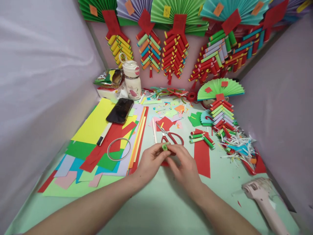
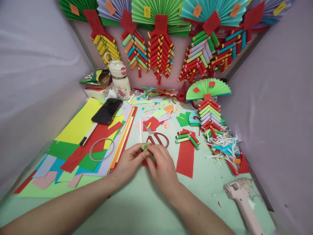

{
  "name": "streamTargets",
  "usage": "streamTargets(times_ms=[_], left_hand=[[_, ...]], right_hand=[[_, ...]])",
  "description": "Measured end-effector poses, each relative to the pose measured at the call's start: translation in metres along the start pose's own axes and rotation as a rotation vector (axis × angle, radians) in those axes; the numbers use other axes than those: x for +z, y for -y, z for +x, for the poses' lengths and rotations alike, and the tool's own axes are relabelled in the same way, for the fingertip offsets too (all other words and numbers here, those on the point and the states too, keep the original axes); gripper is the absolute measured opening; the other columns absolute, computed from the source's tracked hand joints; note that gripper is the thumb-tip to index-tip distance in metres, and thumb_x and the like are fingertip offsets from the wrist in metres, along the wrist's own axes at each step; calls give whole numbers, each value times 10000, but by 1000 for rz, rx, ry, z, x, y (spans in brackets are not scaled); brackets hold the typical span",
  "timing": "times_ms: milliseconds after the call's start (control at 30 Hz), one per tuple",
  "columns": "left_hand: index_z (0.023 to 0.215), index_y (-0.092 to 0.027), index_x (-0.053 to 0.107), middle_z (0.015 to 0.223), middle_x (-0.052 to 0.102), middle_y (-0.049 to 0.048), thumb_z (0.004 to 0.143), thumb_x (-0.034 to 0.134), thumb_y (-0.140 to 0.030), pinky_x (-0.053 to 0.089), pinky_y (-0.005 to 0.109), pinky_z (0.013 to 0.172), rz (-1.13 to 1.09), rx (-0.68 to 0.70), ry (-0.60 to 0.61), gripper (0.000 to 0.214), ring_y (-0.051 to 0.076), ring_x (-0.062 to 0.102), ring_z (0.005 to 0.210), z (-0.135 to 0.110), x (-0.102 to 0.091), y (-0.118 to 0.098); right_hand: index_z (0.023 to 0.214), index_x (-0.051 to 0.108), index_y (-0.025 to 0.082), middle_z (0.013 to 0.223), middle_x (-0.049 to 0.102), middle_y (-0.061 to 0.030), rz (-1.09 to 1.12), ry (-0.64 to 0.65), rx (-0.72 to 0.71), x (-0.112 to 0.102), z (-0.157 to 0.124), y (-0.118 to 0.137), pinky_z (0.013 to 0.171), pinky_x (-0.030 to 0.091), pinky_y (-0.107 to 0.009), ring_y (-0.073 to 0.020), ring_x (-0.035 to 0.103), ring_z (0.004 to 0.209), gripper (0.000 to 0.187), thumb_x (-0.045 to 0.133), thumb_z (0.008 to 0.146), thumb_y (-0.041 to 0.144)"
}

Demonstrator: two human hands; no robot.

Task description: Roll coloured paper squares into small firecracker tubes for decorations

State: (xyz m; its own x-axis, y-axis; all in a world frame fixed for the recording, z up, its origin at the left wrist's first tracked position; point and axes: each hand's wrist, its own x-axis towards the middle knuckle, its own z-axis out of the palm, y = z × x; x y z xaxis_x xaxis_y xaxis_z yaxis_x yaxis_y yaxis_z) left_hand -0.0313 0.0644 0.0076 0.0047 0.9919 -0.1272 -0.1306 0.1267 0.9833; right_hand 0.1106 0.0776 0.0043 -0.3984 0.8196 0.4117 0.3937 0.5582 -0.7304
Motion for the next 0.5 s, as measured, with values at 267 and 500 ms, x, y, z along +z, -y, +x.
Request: streamTargets(times_ms=[267, 500], left_hand=[[1029, -203, 688, 1013, 686, 55, 814, 590, -263, 468, 277, 840, 174, 68, 41, 244, 193, 614, 909, -5, 0, -5], [1010, -239, 703, 1010, 698, 44, 799, 611, -279, 463, 271, 854, 265, 111, -4, 234, 194, 626, 906, -7, -1, -5]], right_hand=[[1286, 415, 286, 1155, 580, -83, 5, 26, -63, -6, -9, 0, 884, 490, -397, -216, 544, 1086, 458, 481, 872, 102], [1260, 459, 271, 1152, 540, -99, 67, 41, -24, -8, -11, 6, 872, 505, -376, -218, 538, 1083, 421, 469, 872, 110]])
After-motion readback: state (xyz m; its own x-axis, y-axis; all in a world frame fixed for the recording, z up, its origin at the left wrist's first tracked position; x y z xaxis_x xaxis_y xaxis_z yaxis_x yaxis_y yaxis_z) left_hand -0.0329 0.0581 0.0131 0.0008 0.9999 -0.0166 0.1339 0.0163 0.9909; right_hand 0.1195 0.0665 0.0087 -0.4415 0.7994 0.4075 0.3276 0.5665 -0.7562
